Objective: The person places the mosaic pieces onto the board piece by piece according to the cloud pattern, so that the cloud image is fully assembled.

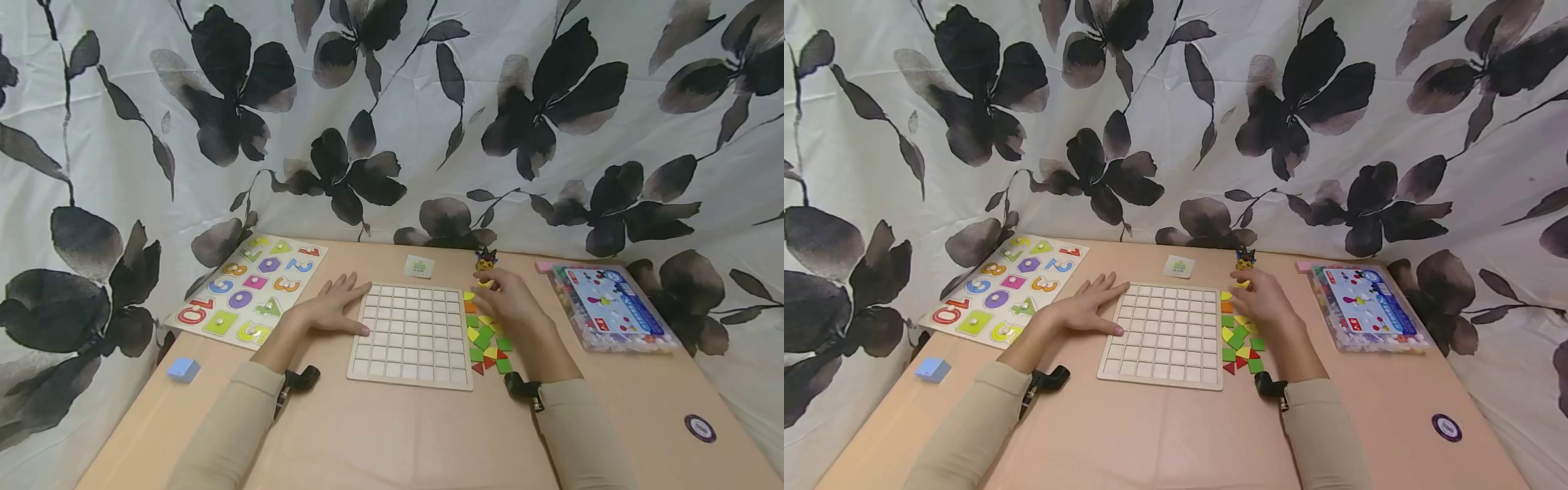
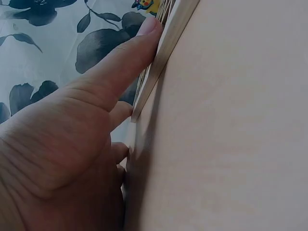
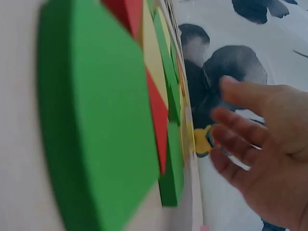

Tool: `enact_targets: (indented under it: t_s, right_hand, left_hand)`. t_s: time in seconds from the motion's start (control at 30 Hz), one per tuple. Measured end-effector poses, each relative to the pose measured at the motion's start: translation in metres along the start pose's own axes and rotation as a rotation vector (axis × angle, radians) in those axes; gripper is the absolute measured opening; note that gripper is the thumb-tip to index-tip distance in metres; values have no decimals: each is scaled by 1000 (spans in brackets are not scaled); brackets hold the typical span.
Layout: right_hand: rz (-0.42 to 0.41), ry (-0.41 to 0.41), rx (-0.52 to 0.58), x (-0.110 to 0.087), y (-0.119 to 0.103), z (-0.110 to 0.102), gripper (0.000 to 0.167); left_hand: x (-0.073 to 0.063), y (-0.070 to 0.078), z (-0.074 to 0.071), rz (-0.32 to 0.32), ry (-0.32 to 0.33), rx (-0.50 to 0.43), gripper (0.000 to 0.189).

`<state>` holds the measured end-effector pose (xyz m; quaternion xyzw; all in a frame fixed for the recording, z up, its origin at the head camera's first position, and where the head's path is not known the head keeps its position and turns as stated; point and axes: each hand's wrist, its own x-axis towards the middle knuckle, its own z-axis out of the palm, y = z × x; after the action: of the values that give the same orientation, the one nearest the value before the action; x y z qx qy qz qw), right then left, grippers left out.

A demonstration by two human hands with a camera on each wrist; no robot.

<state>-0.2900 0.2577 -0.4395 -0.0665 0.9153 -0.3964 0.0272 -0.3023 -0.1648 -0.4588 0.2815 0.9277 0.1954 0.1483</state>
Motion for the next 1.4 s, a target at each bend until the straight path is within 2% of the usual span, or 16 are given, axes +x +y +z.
enact_targets:
  t_s: [0.17, 0.3, 0.4, 0.73, 1.0, 1.23, 1.4]
  right_hand:
    - [-103, -79, -24, 7, 7, 9, 40]
    - [-197, -86, -55, 13, 14, 16, 36]
    - [-227, -70, -85, 16, 18, 21, 33]
    - [-185, -34, -101, 15, 19, 27, 24]
    - [-130, -12, -61, 14, 18, 27, 17]
    - [-99, 77, 40, 12, 17, 22, 22]
    - [-60, 116, 208, 8, 10, 19, 29]
  left_hand:
    - [1, 1, -1, 5, 7, 5, 111]
    - [1, 1, -2, -3, 12, -4, 112]
    - [2, 0, -2, -7, 14, -2, 112]
    - [3, -1, 0, -23, 5, -11, 114]
    - [2, -2, 2, -8, 20, -69, 117]
    - [2, -2, 2, -14, 8, -38, 115]
    - [2, -2, 2, -4, 13, -56, 115]
